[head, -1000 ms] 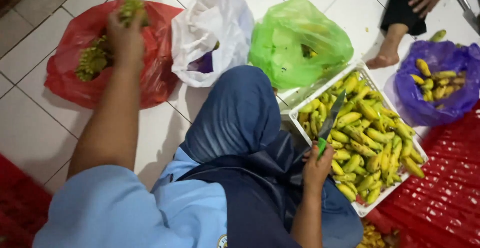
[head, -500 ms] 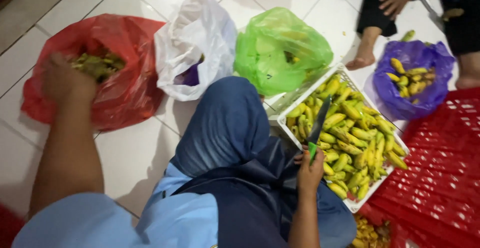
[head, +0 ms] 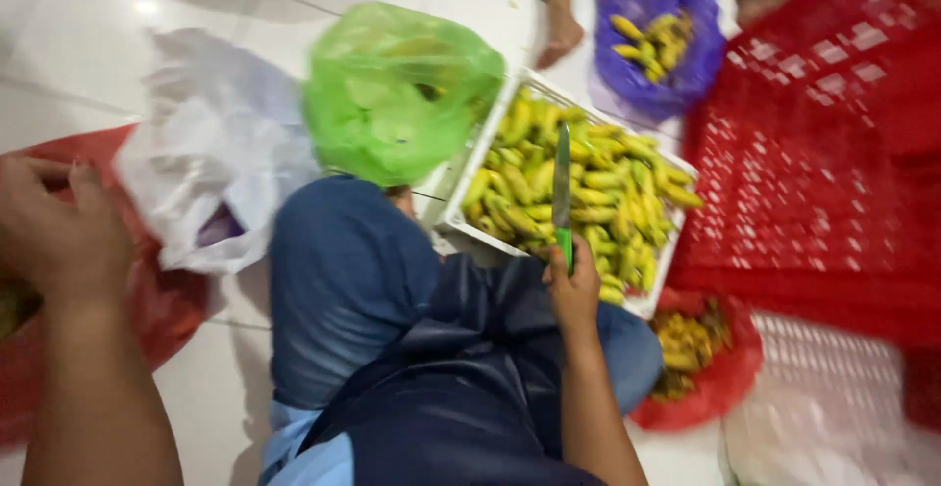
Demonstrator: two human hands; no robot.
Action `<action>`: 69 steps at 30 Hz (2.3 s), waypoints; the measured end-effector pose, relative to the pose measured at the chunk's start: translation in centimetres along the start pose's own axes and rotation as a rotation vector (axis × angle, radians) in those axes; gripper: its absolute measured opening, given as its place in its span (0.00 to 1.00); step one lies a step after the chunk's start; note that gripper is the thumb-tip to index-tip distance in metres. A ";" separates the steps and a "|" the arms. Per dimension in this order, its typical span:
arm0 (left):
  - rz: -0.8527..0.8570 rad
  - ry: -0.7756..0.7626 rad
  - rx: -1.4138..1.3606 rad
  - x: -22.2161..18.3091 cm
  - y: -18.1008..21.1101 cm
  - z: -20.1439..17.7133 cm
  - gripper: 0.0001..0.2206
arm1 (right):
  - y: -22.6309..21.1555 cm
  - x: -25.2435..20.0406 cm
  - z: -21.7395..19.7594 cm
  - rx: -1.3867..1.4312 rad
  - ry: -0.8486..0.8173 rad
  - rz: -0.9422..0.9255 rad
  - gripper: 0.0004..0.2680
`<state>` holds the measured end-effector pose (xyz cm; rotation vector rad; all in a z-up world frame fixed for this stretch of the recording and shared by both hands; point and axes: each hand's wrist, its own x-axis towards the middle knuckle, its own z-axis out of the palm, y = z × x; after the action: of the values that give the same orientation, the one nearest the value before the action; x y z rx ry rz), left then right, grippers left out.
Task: Sorting and separating bananas from bunches using a knife and placing them into different colored plastic bags on the floor.
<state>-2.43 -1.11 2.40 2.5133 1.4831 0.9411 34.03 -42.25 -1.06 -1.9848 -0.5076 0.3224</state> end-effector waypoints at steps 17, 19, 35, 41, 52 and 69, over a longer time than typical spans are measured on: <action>0.379 -1.166 -0.296 0.9 31.9 10.6 0.13 | 6.1 -2.0 -10.3 -0.771 0.402 0.009 0.17; 0.420 -1.213 -0.285 0.6 32.2 11.6 0.10 | 4.5 -2.5 -9.8 -0.764 0.409 0.020 0.17; 0.704 -1.022 -0.567 -2.5 34.3 10.4 0.07 | 1.9 -1.1 -6.2 -1.105 -0.009 -0.064 0.18; 1.309 -0.651 -0.727 -9.6 38.0 13.4 0.10 | 3.4 -1.5 -6.0 -1.173 0.024 -0.121 0.16; 1.282 -0.533 -0.573 -10.0 39.2 15.7 0.19 | 4.8 -1.0 -6.2 -1.081 0.129 -0.256 0.15; 1.151 -0.561 -0.576 -9.0 39.8 15.6 0.20 | -2.1 7.1 -6.1 -0.526 0.397 -0.102 0.16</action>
<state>33.45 -25.89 -0.14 2.6454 -0.4334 0.4750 42.48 -42.78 3.49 -2.4370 -0.4627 -0.3000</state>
